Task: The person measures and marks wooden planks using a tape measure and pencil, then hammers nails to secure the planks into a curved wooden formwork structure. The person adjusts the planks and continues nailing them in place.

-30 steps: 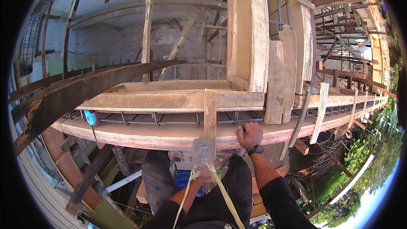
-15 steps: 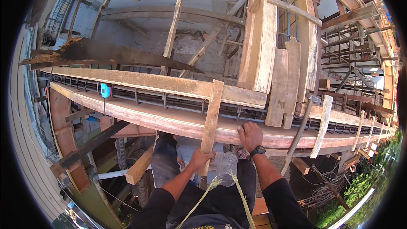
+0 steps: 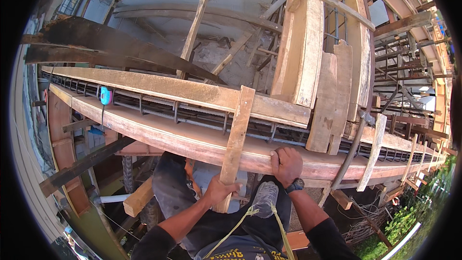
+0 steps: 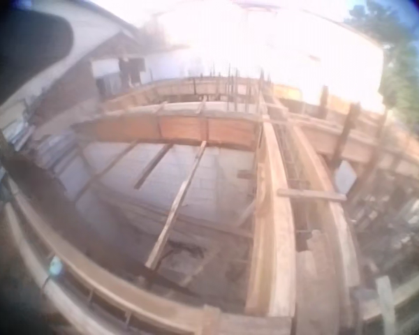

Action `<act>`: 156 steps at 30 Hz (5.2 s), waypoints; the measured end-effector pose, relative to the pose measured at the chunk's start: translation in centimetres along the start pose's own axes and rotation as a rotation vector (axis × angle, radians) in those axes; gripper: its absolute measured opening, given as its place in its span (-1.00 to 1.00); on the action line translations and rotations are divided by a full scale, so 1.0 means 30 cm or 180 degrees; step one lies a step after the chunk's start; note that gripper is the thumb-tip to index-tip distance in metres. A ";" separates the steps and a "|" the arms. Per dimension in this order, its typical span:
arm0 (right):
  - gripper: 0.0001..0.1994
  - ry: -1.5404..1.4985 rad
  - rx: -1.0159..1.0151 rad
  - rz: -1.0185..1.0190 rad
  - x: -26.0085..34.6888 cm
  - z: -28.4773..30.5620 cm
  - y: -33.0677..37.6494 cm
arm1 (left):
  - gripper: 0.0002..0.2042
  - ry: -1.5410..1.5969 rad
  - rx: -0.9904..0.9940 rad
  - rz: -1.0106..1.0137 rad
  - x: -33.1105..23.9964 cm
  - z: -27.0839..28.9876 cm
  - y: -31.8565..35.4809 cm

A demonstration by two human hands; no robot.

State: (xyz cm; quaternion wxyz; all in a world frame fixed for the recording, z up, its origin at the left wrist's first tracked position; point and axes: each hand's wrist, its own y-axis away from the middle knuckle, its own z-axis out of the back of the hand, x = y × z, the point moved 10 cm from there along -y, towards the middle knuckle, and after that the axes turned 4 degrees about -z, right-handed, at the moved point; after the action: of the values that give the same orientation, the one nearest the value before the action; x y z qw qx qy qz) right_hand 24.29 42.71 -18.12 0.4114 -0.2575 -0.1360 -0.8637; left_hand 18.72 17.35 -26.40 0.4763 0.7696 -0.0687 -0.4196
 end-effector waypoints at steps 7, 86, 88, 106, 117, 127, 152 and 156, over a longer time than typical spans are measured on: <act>-0.83 -0.0024 -0.0032 0.0146 -0.001 0.002 0.016 | -0.71 -0.0319 0.0137 -0.0022 0.002 -0.002 -0.002; -0.77 0.0216 -0.0274 0.0667 0.012 0.010 0.103 | -0.44 -0.1103 -0.0791 -0.0231 -0.038 0.018 0.073; -0.77 0.0234 -0.0299 0.0678 0.010 0.013 0.103 | -0.51 -0.0343 -0.0366 -0.0331 -0.029 0.006 0.058; -0.78 0.0243 -0.0337 0.0587 0.025 0.008 0.099 | -0.66 0.0224 0.0062 -0.0531 -0.012 0.000 0.029; -0.80 0.0392 -0.0370 0.0714 0.027 0.004 0.109 | -0.67 0.0257 -0.0107 -0.0552 -0.006 0.008 0.028; -0.78 0.0292 -0.0342 0.0588 0.022 0.007 0.103 | -0.69 0.0140 -0.0185 -0.0533 -0.004 0.008 0.040; -0.13 0.0362 0.0159 0.0906 0.052 0.009 0.135 | -0.70 0.0217 0.0034 -0.0659 -0.019 -0.024 0.055; -0.13 0.0482 0.0227 0.0840 0.045 -0.005 0.129 | -0.61 0.0264 0.0018 -0.0566 -0.023 -0.023 0.062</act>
State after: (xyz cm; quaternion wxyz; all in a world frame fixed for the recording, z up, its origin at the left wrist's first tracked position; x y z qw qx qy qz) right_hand 26.56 39.36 -17.41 0.5393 -0.1925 -0.1001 -0.8137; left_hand 19.32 17.17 -24.41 0.4375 0.7907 0.0185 -0.4278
